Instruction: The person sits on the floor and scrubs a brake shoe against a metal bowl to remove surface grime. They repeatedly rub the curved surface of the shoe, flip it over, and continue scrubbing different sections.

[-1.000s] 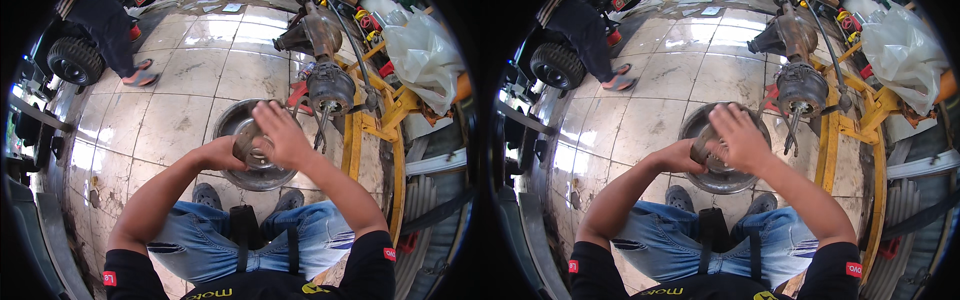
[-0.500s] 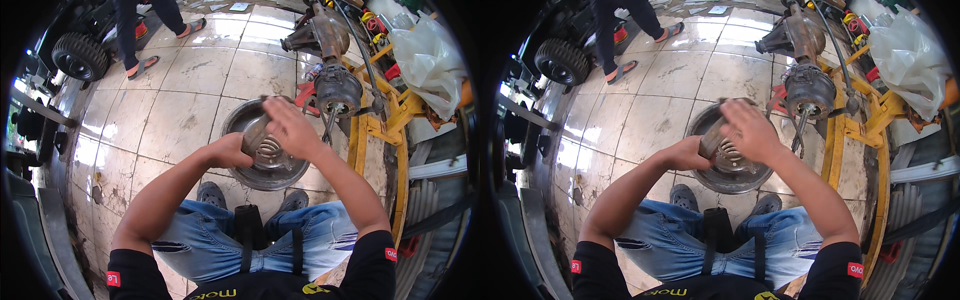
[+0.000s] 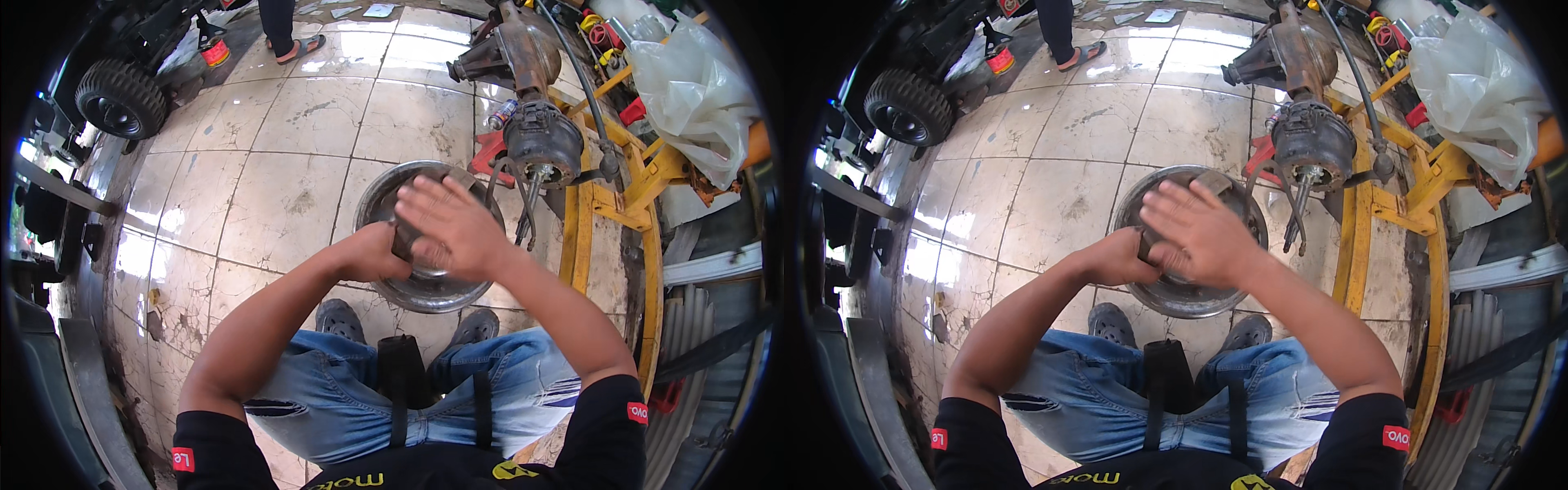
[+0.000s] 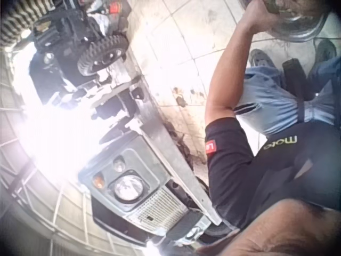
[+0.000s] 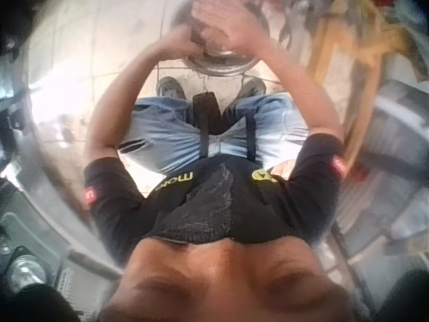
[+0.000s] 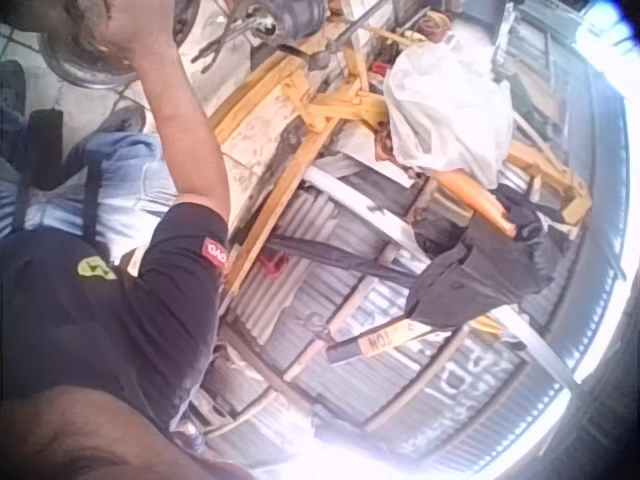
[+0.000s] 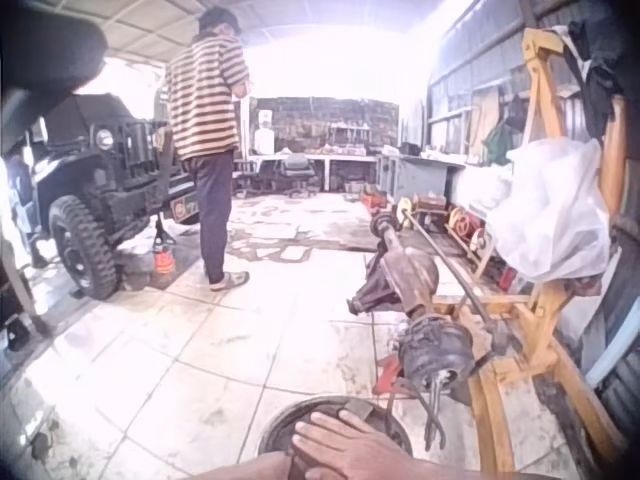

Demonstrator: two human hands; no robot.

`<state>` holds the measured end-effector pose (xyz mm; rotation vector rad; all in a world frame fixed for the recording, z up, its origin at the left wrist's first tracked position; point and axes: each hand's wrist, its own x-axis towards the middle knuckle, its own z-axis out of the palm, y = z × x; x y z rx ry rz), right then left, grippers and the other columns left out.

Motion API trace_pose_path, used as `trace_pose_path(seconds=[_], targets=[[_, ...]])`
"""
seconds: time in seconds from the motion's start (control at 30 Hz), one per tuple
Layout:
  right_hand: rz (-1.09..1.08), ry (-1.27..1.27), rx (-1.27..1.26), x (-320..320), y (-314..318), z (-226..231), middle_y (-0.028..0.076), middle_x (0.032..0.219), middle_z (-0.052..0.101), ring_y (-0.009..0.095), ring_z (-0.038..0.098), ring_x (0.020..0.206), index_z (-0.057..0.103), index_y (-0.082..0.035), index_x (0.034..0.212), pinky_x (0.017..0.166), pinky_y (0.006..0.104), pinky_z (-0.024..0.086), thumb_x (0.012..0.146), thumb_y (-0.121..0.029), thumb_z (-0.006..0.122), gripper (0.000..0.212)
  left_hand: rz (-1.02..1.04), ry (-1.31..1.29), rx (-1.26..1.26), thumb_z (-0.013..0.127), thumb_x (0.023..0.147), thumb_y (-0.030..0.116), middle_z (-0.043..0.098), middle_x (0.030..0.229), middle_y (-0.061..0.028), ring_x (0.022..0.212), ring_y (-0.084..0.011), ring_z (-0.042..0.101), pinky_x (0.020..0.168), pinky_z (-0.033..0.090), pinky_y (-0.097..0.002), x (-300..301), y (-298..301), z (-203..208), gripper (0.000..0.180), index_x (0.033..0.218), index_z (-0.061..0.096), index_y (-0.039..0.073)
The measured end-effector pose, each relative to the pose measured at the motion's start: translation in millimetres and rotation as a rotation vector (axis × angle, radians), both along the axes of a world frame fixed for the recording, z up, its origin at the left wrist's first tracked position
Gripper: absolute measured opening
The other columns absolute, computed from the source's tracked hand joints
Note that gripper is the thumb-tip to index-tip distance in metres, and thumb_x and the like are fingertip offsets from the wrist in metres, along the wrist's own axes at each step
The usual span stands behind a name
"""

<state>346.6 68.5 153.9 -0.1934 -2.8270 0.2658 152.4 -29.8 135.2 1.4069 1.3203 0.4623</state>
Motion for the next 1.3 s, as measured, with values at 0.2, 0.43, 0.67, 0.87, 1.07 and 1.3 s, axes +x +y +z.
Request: trace_pose_path(seconds=[0.2, 0.43, 0.67, 0.87, 1.07, 1.3], targets=[[-0.199, 0.089, -0.102, 1, 0, -11, 0.02, 0.147, 0.046, 0.035, 0.036, 0.141, 0.05, -0.001, 0.139, 0.117, 0.049, 0.027, 0.099, -0.056, 0.041, 0.068, 0.055, -0.006, 0.092, 0.066, 0.071, 0.007, 0.067, 0.086, -0.0056, 0.079, -0.0144, 0.059, 0.074, 0.049, -0.0309, -2, -3, -13, 0.028, 0.099, 0.061, 0.0], [-0.381, 0.146, -0.281, 2, 24, -15, 0.02, 0.147, 0.046, 0.035, 0.036, 0.142, 0.049, 0.0, 0.139, 0.116, 0.0514, 0.027, 0.099, -0.055, 0.041, 0.069, -0.001, -0.031, -0.003, 0.074, 0.075, 0.012, 0.07, 0.095, -0.0086, 0.089, -0.0168, 0.063, 0.081, 0.051, -0.0324, -3, 5, -12, 0.041, 0.112, 0.062, 0.0], [-0.208, 0.043, -0.114, 4, 16, -12, 0.017, 0.152, 0.041, 0.038, 0.034, 0.143, 0.046, -0.004, 0.143, 0.117, 0.0511, 0.024, 0.099, -0.059, 0.04, 0.071, 0.055, -0.036, -0.019, 0.07, 0.073, 0.012, 0.068, 0.088, -0.008, 0.084, -0.0158, 0.062, 0.079, 0.05, -0.0313, -4, 1, -5, 0.033, 0.104, 0.063, 0.001], [-0.129, -0.017, -0.03, 4, -8, -3, 0.021, 0.151, 0.04, 0.037, 0.033, 0.143, 0.044, 0.0, 0.144, 0.117, 0.0521, 0.023, 0.099, -0.059, 0.037, 0.074, 0.103, -0.168, 0.008, 0.067, 0.073, 0.007, 0.065, 0.086, -0.0017, 0.08, -0.0108, 0.058, 0.074, 0.048, -0.0276, -4, -5, -2, 0.023, 0.095, 0.063, 0.004], [-0.408, 0.129, -0.206, 13, 16, -22, 0.014, 0.151, 0.043, 0.032, 0.035, 0.143, 0.048, -0.008, 0.143, 0.118, 0.049, 0.025, 0.1, -0.058, 0.039, 0.067, 0.016, -0.098, -0.048, 0.066, 0.074, 0.007, 0.066, 0.089, -0.0011, 0.083, -0.0093, 0.058, 0.075, 0.048, -0.0265, -5, 5, -2, 0.024, 0.098, 0.064, 0.004], [-0.32, 0.139, -0.303, 6, 25, -11, 0.02, 0.15, 0.043, 0.035, 0.033, 0.144, 0.048, -0.005, 0.142, 0.118, 0.0508, 0.024, 0.1, -0.056, 0.04, 0.067, 0.041, -0.144, -0.044, 0.066, 0.074, 0.006, 0.065, 0.086, -0.001, 0.082, -0.0096, 0.058, 0.075, 0.048, -0.0279, -8, 5, -5, 0.023, 0.097, 0.064, 0.004]])
